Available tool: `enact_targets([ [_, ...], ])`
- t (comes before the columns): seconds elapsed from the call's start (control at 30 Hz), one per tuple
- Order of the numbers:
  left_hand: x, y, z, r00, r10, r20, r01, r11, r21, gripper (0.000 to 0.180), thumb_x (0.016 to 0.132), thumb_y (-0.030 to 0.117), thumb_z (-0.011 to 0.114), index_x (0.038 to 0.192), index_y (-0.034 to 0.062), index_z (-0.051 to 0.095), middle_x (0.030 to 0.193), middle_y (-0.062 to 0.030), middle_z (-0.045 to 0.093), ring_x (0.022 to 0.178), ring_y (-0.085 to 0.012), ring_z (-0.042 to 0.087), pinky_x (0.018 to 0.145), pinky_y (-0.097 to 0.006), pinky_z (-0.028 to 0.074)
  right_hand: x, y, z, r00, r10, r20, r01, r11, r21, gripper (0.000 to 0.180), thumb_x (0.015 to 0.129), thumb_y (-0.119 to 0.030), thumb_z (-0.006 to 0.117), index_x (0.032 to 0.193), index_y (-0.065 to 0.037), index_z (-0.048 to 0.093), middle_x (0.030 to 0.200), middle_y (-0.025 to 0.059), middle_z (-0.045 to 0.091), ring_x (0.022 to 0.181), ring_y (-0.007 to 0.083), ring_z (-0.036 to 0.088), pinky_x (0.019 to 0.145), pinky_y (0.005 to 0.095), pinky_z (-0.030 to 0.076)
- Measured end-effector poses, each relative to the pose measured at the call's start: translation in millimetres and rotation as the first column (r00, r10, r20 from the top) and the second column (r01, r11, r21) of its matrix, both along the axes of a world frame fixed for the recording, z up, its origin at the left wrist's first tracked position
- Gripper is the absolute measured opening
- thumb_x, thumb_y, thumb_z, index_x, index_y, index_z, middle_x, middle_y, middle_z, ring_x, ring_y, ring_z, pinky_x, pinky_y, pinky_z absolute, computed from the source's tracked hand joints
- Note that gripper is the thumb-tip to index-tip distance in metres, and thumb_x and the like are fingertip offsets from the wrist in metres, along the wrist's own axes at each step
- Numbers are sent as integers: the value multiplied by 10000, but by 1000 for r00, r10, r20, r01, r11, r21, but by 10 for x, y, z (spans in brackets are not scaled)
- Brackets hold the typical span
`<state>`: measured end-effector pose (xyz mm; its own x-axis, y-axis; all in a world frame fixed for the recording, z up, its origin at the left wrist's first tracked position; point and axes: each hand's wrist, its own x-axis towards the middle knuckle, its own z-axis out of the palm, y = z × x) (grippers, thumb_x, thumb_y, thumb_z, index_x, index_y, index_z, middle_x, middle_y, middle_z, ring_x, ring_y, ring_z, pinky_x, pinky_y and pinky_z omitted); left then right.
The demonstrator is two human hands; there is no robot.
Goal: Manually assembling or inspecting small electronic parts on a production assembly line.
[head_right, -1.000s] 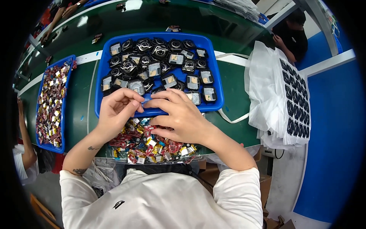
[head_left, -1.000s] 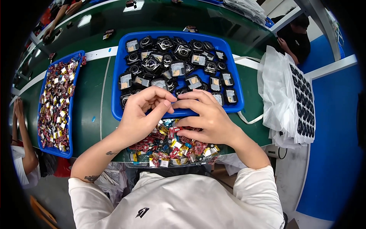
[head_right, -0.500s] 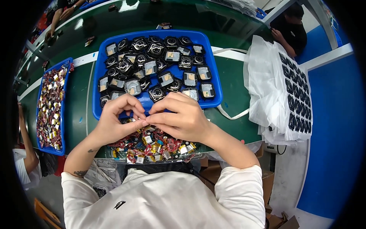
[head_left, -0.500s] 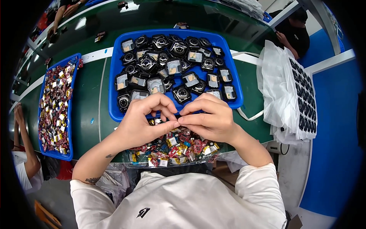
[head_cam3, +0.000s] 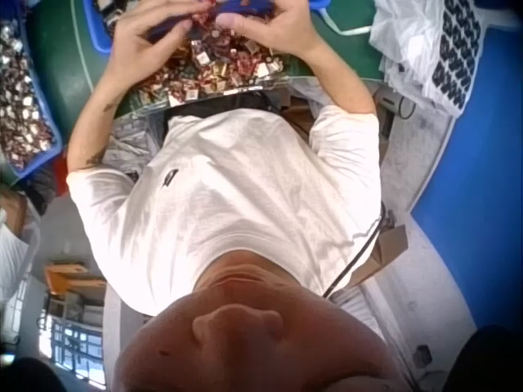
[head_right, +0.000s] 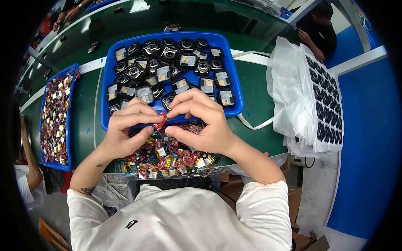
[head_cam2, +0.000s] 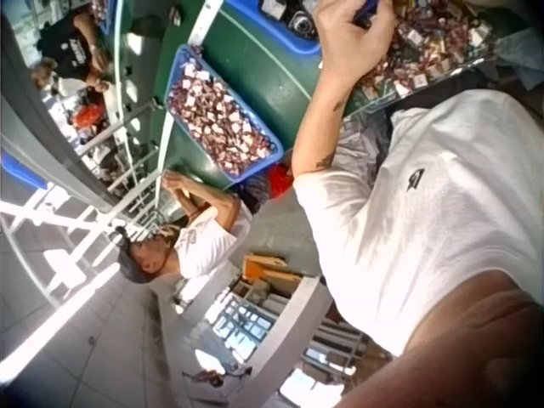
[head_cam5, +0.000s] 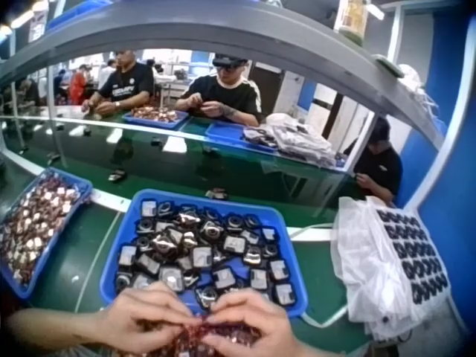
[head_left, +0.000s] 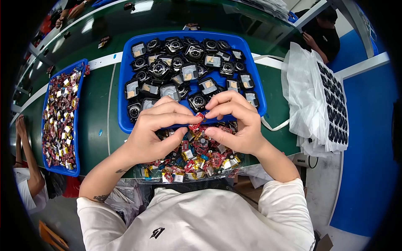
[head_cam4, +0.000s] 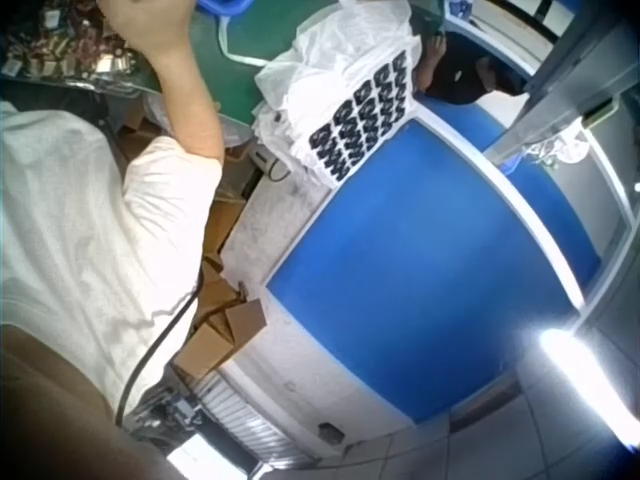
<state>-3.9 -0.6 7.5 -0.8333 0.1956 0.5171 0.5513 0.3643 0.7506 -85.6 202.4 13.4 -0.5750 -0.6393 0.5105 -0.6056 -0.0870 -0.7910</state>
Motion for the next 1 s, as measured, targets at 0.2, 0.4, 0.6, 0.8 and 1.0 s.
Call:
enact_targets([
  [0.2, -4, -35, -36, 997, 20, 72, -23, 999, 42, 183, 683, -11, 721, 859, 38, 712, 844, -66, 662, 762, -183, 582, 697, -298, 440, -51, 0, 8, 952, 117, -283, -112, 993, 34, 309, 601, -205, 847, 818, -62, 681, 889, 70, 610, 752, 186, 553, 662, 289, 420],
  [0.4, -15, 14, -14, 1000, -18, 0, 18, 999, 41, 157, 658, 26, 749, 802, 28, 686, 745, -47, 623, 744, -185, 589, 682, -295, 454, -25, -22, -76, 973, 117, -200, -118, 993, 5, 87, 746, -61, 737, 801, -14, 689, 737, 89, 645, 651, 195, 599, 549, 283, 442],
  [0.6, 19, 14, -6, 985, 7, 170, -12, 999, 31, 157, 687, 29, 708, 841, 24, 681, 726, -51, 635, 675, -163, 574, 609, -269, 451, 4, -19, -98, 993, 93, -77, -93, 996, 3, 89, 761, -3, 709, 848, 1, 695, 784, 93, 636, 655, 154, 588, 520, 249, 441],
  [0.8, 27, 11, 2, 987, 20, 162, -21, 1000, 1, 109, 736, 56, 711, 836, 27, 677, 700, -39, 613, 623, -137, 522, 564, -262, 423, 16, -24, -68, 991, 125, -42, -126, 992, -22, 115, 759, 32, 693, 870, 3, 691, 829, 99, 633, 684, 151, 591, 560, 246, 461],
  [1.0, 27, 16, 39, 969, 65, 237, -66, 998, -1, 63, 766, 62, 699, 797, 21, 662, 683, -40, 597, 621, -134, 521, 567, -257, 421, 3, -17, -97, 992, 124, 16, -123, 992, -38, 149, 724, 79, 681, 848, -3, 691, 809, 93, 646, 700, 166, 605, 598, 265, 472],
])
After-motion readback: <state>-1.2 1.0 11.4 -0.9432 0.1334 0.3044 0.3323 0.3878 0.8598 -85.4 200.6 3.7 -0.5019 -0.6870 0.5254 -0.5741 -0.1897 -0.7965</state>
